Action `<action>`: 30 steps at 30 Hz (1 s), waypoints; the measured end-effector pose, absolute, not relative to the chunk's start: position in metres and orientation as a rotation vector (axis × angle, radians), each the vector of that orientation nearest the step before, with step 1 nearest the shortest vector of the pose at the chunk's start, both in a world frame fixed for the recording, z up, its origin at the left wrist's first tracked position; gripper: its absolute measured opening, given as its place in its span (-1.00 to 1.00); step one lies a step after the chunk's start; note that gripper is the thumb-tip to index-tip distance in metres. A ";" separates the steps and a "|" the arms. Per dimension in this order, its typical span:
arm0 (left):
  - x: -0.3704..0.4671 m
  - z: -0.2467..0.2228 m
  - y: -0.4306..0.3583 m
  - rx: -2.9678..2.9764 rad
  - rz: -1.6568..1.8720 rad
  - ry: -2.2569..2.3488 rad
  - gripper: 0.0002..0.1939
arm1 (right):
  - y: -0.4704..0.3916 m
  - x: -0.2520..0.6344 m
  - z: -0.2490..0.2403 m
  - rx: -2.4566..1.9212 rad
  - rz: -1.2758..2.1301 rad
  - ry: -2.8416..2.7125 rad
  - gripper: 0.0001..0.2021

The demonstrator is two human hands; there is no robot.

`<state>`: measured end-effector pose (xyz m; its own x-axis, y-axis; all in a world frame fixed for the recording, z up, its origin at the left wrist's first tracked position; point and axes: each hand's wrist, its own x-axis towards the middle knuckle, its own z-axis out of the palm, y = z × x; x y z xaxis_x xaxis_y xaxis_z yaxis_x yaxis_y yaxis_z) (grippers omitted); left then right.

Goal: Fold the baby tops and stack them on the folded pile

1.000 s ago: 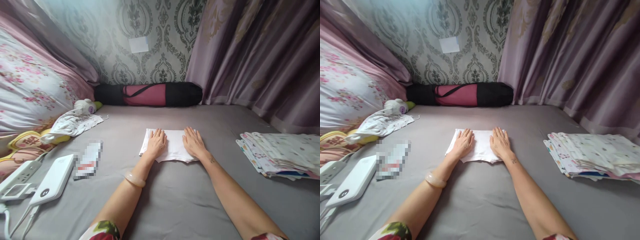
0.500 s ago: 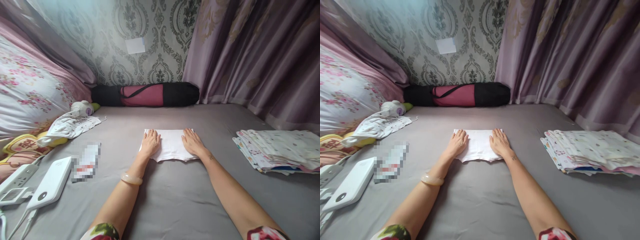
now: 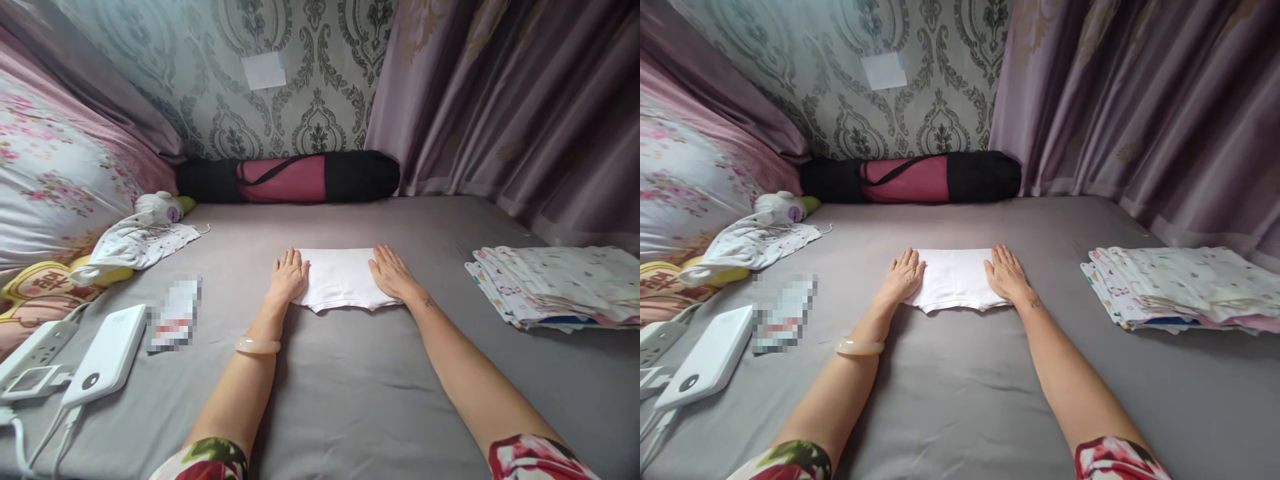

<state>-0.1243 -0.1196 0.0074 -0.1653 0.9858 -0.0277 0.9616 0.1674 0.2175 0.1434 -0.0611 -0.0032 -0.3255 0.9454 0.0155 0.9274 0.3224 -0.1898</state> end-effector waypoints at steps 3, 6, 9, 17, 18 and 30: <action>-0.124 0.008 -0.119 1.930 0.217 2.273 -0.36 | -0.061 0.143 -0.003 -1.735 0.202 -2.454 -0.35; -0.125 0.008 -0.119 1.934 0.227 2.272 -0.36 | -0.062 0.143 0.001 -1.750 0.224 -2.467 -0.34; -0.126 0.009 -0.120 1.931 0.264 2.279 -0.38 | -0.065 0.141 0.009 -1.777 0.233 -2.490 -0.33; -0.097 0.016 -0.128 2.182 0.438 2.292 -0.44 | -0.095 0.103 0.025 -1.647 0.158 -2.565 -0.38; -0.092 0.016 -0.129 2.213 0.437 2.265 -0.44 | -0.099 0.098 0.025 -1.618 0.161 -2.575 -0.39; -0.087 0.013 -0.130 2.243 0.390 2.139 -0.57 | -0.106 0.081 0.024 -1.609 0.239 -2.613 -0.42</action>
